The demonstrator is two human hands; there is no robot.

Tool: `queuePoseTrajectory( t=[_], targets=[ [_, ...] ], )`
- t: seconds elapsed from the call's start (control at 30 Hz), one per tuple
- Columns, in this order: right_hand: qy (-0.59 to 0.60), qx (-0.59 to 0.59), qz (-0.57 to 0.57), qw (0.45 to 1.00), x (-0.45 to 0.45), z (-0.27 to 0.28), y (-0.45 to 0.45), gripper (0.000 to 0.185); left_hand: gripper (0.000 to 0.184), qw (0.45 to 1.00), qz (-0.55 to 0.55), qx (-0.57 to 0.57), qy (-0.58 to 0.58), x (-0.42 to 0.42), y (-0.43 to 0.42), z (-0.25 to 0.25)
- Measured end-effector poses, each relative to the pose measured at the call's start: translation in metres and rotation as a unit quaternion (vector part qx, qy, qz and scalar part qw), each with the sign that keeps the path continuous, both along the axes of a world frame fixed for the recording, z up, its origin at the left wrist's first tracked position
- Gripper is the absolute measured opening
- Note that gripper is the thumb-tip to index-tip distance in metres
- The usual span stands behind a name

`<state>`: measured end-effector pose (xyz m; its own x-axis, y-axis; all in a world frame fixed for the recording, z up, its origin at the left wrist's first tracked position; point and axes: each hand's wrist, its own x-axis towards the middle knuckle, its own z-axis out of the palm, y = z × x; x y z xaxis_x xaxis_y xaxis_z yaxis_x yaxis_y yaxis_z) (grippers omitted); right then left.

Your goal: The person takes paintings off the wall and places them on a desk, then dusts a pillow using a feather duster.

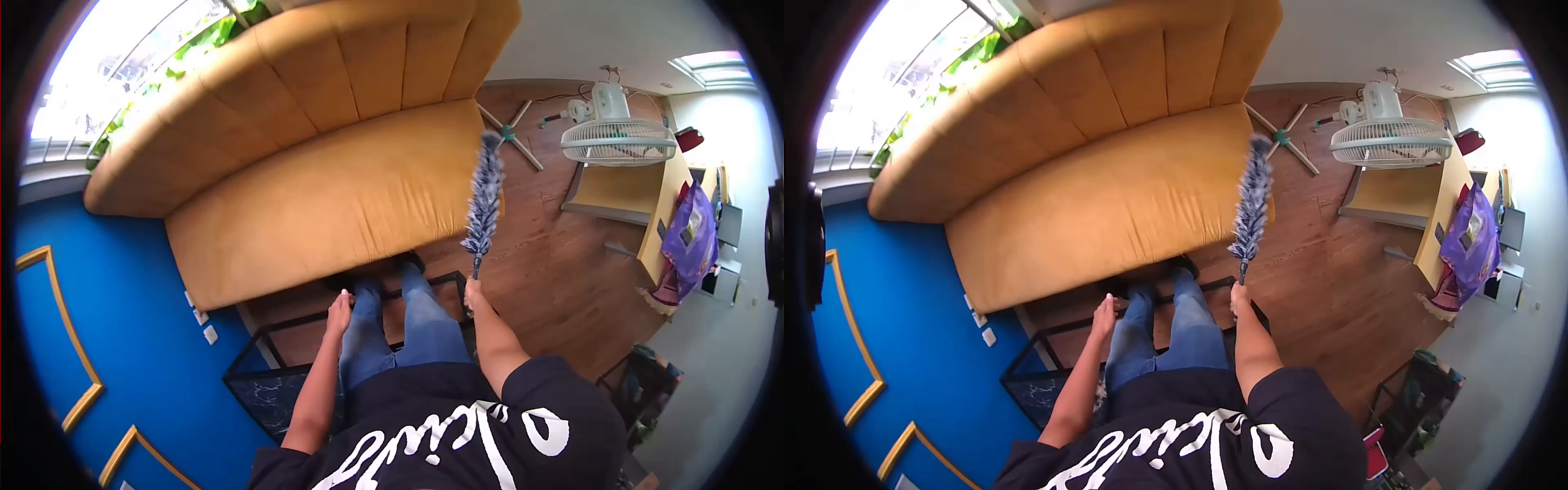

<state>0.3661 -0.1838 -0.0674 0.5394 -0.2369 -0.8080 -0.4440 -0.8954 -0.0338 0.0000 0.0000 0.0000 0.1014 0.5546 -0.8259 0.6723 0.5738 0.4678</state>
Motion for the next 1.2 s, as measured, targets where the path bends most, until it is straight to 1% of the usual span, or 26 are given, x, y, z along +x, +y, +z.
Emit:
queuePoseTrajectory(
  t=[0.03, 0.07, 0.1, 0.17, 0.2, 0.3, 0.37, 0.43, 0.47, 0.5, 0.57, 0.6, 0.63, 0.7, 0.73, 0.77, 0.8, 0.83, 0.87, 0.9, 0.97, 1.0, 1.07, 1.17, 1.2],
  targets=[
    [0.065, 0.048, -0.115, 0.990, -0.018, -0.011, 0.009, 0.039, 0.061, 1.000, -0.023, 0.015, 0.002, -0.009, 0.007, 0.001],
    [0.128, 0.097, -0.229, 0.960, -0.035, -0.021, 0.019, 0.042, 0.061, 0.999, -0.026, 0.024, 0.002, -0.018, 0.016, 0.002],
    [0.127, 0.150, -0.229, 0.953, 0.008, -0.008, 0.052, 0.042, 0.061, 0.994, -0.039, 0.102, -0.026, 0.020, 0.031, 0.013],
    [0.198, 0.208, -0.387, 0.876, 0.014, 0.014, 0.063, 0.040, 0.060, 0.995, -0.043, 0.093, -0.023, 0.025, 0.025, 0.032],
    [0.221, 0.250, -0.425, 0.842, 0.017, 0.023, 0.071, 0.038, 0.060, 0.995, -0.032, 0.092, -0.031, 0.030, 0.027, 0.046],
    [0.205, 0.290, -0.452, 0.818, 0.019, 0.055, 0.111, 0.040, 0.059, 0.994, -0.004, 0.100, -0.043, 0.035, 0.040, 0.072],
    [0.220, 0.315, -0.439, 0.812, 0.011, 0.075, 0.119, 0.039, 0.059, 0.994, -0.014, 0.100, -0.031, 0.029, 0.042, 0.085],
    [0.257, 0.311, -0.351, 0.845, 0.001, 0.095, 0.126, 0.036, 0.059, 0.996, -0.034, 0.085, -0.003, 0.013, 0.043, 0.078],
    [0.251, 0.325, -0.299, 0.861, -0.008, 0.108, 0.129, 0.036, 0.060, 0.994, -0.039, 0.098, -0.008, 0.000, 0.041, 0.069],
    [0.245, 0.332, -0.307, 0.858, -0.016, 0.117, 0.134, 0.036, 0.061, 0.995, -0.029, 0.090, -0.012, -0.009, 0.038, 0.069],
    [0.292, 0.323, -0.196, 0.879, -0.032, 0.131, 0.141, 0.036, 0.063, 0.996, -0.029, 0.079, -0.015, -0.027, 0.036, 0.078],
    [0.323, 0.345, -0.173, 0.864, -0.039, 0.123, 0.145, 0.037, 0.063, 0.996, -0.040, 0.078, -0.021, -0.037, 0.032, 0.084],
    [0.330, 0.344, -0.147, 0.867, -0.047, 0.123, 0.153, 0.037, 0.064, 0.997, -0.029, 0.066, -0.008, -0.048, 0.031, 0.091],
    [0.303, 0.351, -0.017, 0.886, -0.067, 0.127, 0.176, 0.036, 0.068, 0.999, -0.010, 0.050, 0.016, -0.073, 0.030, 0.095],
    [0.296, 0.334, -0.007, 0.895, -0.079, 0.134, 0.191, 0.033, 0.068, 0.998, -0.003, 0.055, 0.018, -0.093, 0.027, 0.088],
    [0.293, 0.323, 0.041, 0.899, -0.090, 0.134, 0.209, 0.032, 0.068, 0.998, -0.006, 0.060, 0.016, -0.107, 0.027, 0.088],
    [0.291, 0.311, 0.090, 0.900, -0.102, 0.131, 0.227, 0.032, 0.066, 0.998, 0.020, 0.056, 0.037, -0.121, 0.026, 0.090],
    [0.296, 0.321, 0.092, 0.895, -0.113, 0.133, 0.245, 0.032, 0.063, 0.996, 0.047, 0.052, 0.058, -0.134, 0.027, 0.092],
    [0.319, 0.336, 0.087, 0.882, -0.128, 0.127, 0.261, 0.039, 0.063, 0.995, 0.048, 0.058, 0.058, -0.149, 0.027, 0.091],
    [0.320, 0.340, 0.090, 0.880, -0.140, 0.133, 0.279, 0.039, 0.066, 0.994, 0.057, 0.058, 0.069, -0.165, 0.027, 0.088],
    [0.341, 0.327, 0.158, 0.867, -0.158, 0.154, 0.304, 0.050, 0.068, 0.992, 0.077, 0.059, 0.081, -0.181, 0.023, 0.088],
    [0.346, 0.327, 0.168, 0.863, -0.165, 0.167, 0.308, 0.050, 0.069, 0.991, 0.091, 0.057, 0.083, -0.189, 0.020, 0.090],
    [0.299, 0.345, 0.244, 0.856, -0.177, 0.190, 0.319, 0.059, 0.069, 0.987, 0.121, 0.064, 0.086, -0.199, 0.016, 0.093],
    [0.305, 0.349, 0.279, 0.841, -0.183, 0.193, 0.317, 0.061, 0.068, 0.984, 0.136, 0.074, 0.086, -0.203, 0.006, 0.088],
    [0.295, 0.347, 0.301, 0.838, -0.182, 0.186, 0.311, 0.058, 0.068, 0.985, 0.130, 0.075, 0.081, -0.203, 0.001, 0.084]
  ],
)
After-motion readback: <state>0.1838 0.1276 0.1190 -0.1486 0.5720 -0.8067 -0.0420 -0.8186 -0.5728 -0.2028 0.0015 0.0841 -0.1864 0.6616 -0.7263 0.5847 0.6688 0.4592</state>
